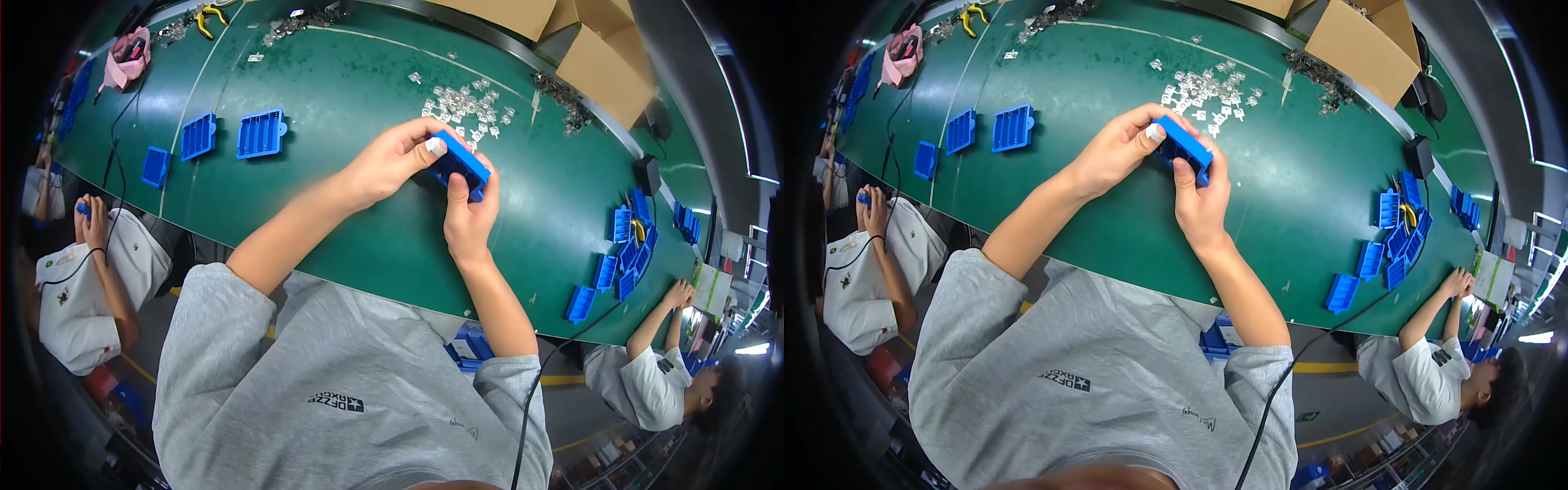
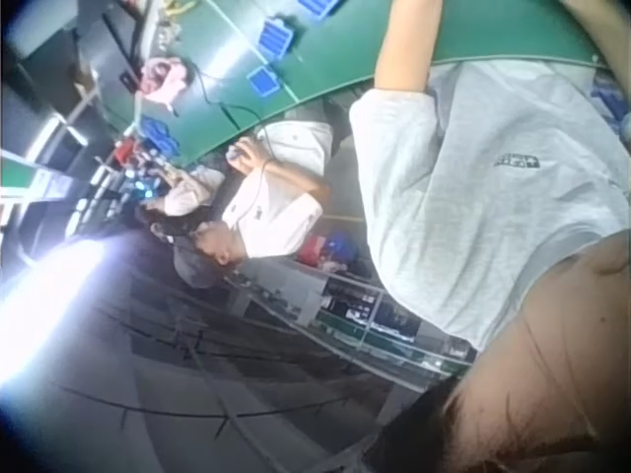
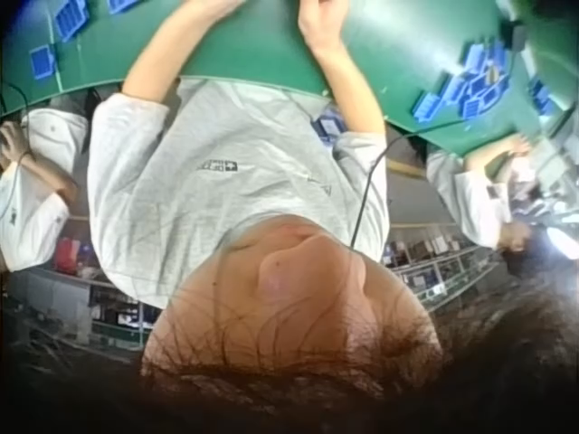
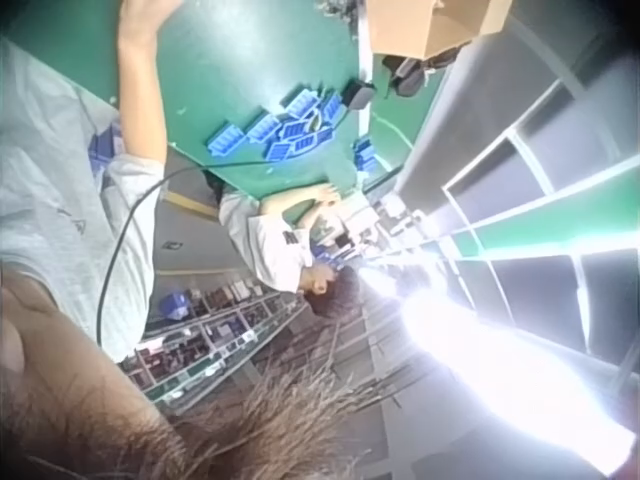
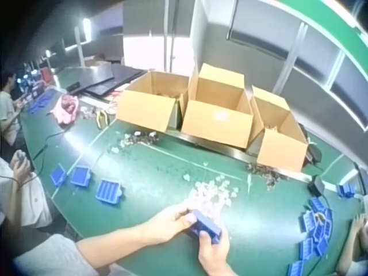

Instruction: Assembling small white lighting components into blue plastic trays at a factory workstation.

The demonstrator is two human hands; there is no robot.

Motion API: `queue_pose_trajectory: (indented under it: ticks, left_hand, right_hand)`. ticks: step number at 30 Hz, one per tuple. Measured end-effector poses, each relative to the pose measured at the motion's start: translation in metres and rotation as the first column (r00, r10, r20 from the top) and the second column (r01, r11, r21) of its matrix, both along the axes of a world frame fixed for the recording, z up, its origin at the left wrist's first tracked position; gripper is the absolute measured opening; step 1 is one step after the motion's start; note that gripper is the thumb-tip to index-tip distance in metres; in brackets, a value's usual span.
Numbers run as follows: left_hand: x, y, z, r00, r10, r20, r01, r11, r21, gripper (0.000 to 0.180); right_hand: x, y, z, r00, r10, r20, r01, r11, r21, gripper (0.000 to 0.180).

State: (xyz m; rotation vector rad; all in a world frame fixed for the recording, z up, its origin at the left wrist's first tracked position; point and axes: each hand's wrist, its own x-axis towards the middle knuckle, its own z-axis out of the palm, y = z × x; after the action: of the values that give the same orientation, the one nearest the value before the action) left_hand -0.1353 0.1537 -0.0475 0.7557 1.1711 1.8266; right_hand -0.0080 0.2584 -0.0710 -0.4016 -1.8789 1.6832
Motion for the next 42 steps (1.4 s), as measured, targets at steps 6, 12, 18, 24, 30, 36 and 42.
queue_pose_trajectory:
  ticks: [6,12,18,24,30,36,42]
  left_hand:
    - [0.001,-0.002,-0.002,0.999,0.042,-0.024,-0.042,0.999,0.017,0.032]
    - [0.006,-0.004,0.004,0.997,0.064,-0.054,-0.062,0.997,0.039,0.035]
    - [-0.017,0.000,-0.002,0.971,0.167,-0.173,-0.189,0.974,-0.123,0.028]
    - [-0.154,-0.016,-0.008,0.280,0.371,-0.886,-0.859,0.508,-0.059,0.023]
    - [-0.205,0.012,-0.007,0.215,0.125,-0.968,-0.927,0.338,-0.162,0.030]
    - [-0.211,0.024,-0.013,0.273,0.005,-0.962,-0.932,0.250,-0.264,0.031]
    - [-0.197,0.017,-0.009,0.273,0.042,-0.961,-0.915,0.319,-0.246,0.030]
  right_hand:
    - [0.001,-0.003,0.005,1.000,0.011,-0.019,-0.009,0.992,0.126,0.054]
    - [0.007,-0.007,-0.002,1.000,0.016,-0.013,-0.013,0.981,0.194,0.052]
    - [-0.011,-0.006,0.001,1.000,0.000,-0.004,0.000,0.978,-0.206,0.041]
    - [-0.018,0.012,0.020,0.999,0.028,-0.020,-0.034,0.877,-0.480,0.034]
    - [-0.019,0.011,0.015,0.997,0.076,-0.009,-0.072,0.897,-0.435,0.040]
    - [-0.020,0.010,0.017,0.995,0.102,0.001,-0.090,0.886,-0.456,0.038]
    - [-0.017,0.011,0.016,0.993,0.116,-0.008,-0.107,0.885,-0.453,0.038]
